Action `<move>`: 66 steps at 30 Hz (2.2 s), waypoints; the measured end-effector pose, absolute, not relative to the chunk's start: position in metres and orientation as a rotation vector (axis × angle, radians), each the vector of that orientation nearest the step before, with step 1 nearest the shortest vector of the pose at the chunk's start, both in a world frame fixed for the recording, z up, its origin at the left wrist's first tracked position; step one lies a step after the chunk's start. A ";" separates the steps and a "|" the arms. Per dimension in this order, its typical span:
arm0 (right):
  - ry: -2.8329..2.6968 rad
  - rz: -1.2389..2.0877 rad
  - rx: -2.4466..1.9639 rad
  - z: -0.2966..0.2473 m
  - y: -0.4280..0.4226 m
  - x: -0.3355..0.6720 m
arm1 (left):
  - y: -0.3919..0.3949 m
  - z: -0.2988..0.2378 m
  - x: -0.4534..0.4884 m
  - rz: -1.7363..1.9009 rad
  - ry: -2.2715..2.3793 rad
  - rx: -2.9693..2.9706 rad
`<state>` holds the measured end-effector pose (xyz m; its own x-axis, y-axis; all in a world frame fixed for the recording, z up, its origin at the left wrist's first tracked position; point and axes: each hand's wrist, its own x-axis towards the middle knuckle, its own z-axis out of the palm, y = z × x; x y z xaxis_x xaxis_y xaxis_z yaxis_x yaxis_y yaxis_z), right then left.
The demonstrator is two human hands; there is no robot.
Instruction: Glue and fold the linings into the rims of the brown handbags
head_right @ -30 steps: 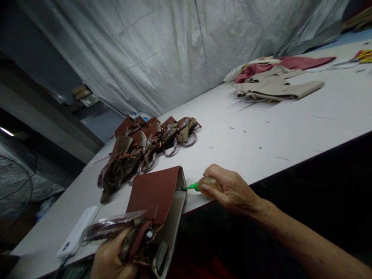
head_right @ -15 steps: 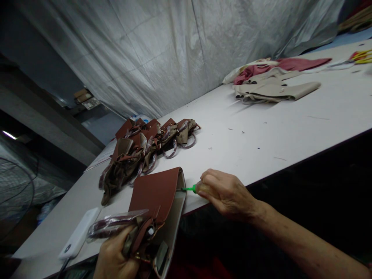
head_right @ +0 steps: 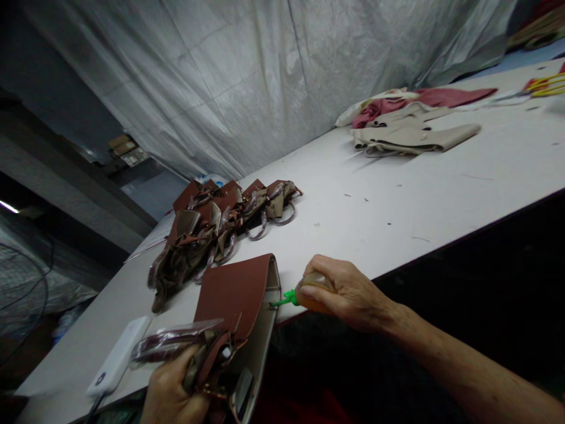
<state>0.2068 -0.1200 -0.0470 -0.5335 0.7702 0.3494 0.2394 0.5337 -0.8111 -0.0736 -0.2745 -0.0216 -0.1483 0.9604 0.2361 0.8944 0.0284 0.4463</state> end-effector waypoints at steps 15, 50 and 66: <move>-2.091 0.895 -0.959 -0.053 -0.123 0.209 | -0.275 -0.022 -0.072 0.795 2.134 1.965; -2.137 1.103 -0.699 -0.056 -0.154 0.212 | -0.276 -0.021 -0.059 0.845 2.238 1.836; -2.264 1.008 -0.608 -0.041 -0.186 0.210 | -0.275 -0.022 -0.056 0.734 2.226 1.939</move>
<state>0.2098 -0.1865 -0.0406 -0.7269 0.6068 0.3215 0.1673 0.6105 -0.7741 -0.0563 -0.2751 -0.0219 -0.1845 0.9545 0.2342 0.9064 0.0732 0.4160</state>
